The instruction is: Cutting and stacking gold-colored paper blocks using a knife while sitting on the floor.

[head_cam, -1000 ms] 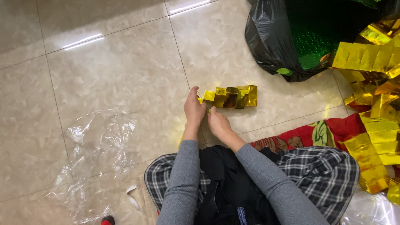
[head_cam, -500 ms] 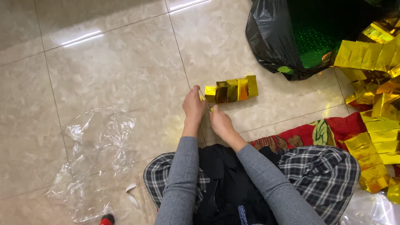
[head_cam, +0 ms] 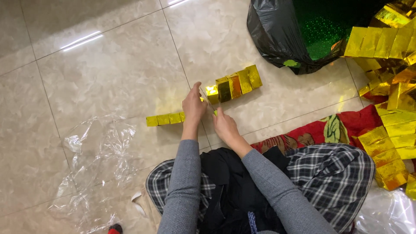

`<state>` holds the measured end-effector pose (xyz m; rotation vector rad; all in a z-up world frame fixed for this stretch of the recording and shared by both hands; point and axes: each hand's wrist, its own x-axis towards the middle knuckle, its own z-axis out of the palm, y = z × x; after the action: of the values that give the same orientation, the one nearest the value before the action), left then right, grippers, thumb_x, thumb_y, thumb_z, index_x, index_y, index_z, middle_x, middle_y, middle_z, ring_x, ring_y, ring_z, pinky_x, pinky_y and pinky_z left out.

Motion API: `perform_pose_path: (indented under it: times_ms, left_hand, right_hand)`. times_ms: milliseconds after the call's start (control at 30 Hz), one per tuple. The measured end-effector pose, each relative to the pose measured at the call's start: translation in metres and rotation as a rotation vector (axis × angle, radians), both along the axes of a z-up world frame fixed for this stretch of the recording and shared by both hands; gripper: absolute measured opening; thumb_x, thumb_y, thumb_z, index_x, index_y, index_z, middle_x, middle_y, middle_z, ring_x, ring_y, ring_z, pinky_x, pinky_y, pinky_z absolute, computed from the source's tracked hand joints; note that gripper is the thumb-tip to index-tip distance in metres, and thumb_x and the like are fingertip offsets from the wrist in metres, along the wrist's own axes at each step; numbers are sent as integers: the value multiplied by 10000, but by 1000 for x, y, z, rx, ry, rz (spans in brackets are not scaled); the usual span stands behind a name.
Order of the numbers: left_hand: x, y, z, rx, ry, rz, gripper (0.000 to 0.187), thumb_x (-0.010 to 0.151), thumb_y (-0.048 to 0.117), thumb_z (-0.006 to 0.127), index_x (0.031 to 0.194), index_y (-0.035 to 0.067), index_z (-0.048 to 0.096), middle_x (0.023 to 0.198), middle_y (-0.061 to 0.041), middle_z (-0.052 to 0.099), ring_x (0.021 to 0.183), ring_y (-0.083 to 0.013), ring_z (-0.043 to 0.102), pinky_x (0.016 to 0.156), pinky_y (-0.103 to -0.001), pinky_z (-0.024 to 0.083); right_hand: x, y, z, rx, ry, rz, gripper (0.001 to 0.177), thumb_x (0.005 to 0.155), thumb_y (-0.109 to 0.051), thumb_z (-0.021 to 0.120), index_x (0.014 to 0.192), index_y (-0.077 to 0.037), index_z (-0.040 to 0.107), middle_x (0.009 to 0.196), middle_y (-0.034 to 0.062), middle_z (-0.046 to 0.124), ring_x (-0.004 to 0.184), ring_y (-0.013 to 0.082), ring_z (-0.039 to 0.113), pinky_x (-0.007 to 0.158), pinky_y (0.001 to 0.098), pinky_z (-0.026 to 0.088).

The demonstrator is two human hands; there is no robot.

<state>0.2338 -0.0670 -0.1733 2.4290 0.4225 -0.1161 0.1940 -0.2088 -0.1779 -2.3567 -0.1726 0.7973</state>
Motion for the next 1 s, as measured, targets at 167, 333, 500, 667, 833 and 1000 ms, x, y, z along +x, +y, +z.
perform_pose_path:
  times_ms: [167, 333, 500, 667, 833, 1000]
  left_hand:
    - [-4, 9, 13, -52, 25, -52, 787, 674, -57, 667, 1400, 132, 429, 1062, -161, 639, 1013, -404, 637, 883, -553, 494]
    - [-3, 14, 12, -42, 80, -81, 760, 648, -33, 623, 1365, 181, 487, 1092, -153, 659, 1032, -405, 639, 913, -534, 490]
    - [-3, 15, 8, -88, 37, -44, 819, 602, -67, 629, 1382, 135, 479, 970, -153, 669, 952, -401, 657, 884, -498, 504]
    - [-7, 15, 19, -119, 20, -49, 830, 592, -82, 635, 1387, 96, 475, 1022, -195, 655, 974, -416, 647, 879, -514, 498]
    - [-8, 9, 18, -115, -24, -7, 792, 598, -84, 665, 1360, 59, 504, 982, -195, 662, 922, -387, 664, 842, -490, 514]
    - [-6, 2, -3, 232, -74, -48, 656, 692, -100, 574, 1301, 143, 568, 948, -58, 683, 1008, -300, 646, 1082, -643, 269]
  right_hand:
    - [0, 0, -6, -15, -6, -2, 320, 1012, -370, 328, 1137, -89, 415, 917, 320, 661, 928, 526, 645, 815, 588, 510]
    - [1, -2, -13, -9, -18, 3, 307, 1010, -362, 335, 1138, -97, 423, 902, 312, 666, 912, 522, 651, 799, 586, 511]
    - [0, -4, -15, 13, -21, 1, 317, 1008, -352, 339, 1167, -94, 433, 909, 317, 666, 911, 525, 651, 787, 589, 513]
    - [0, -3, -15, 11, -14, -5, 324, 1002, -361, 344, 1182, -105, 429, 908, 315, 670, 914, 522, 653, 795, 584, 513]
    - [-2, -3, -15, 19, -36, -9, 301, 1002, -319, 370, 1180, -88, 442, 898, 323, 667, 897, 513, 661, 771, 590, 515]
    - [-4, -2, -4, 47, -22, -21, 297, 1008, -346, 337, 1109, -84, 433, 880, 331, 660, 882, 522, 658, 753, 571, 520]
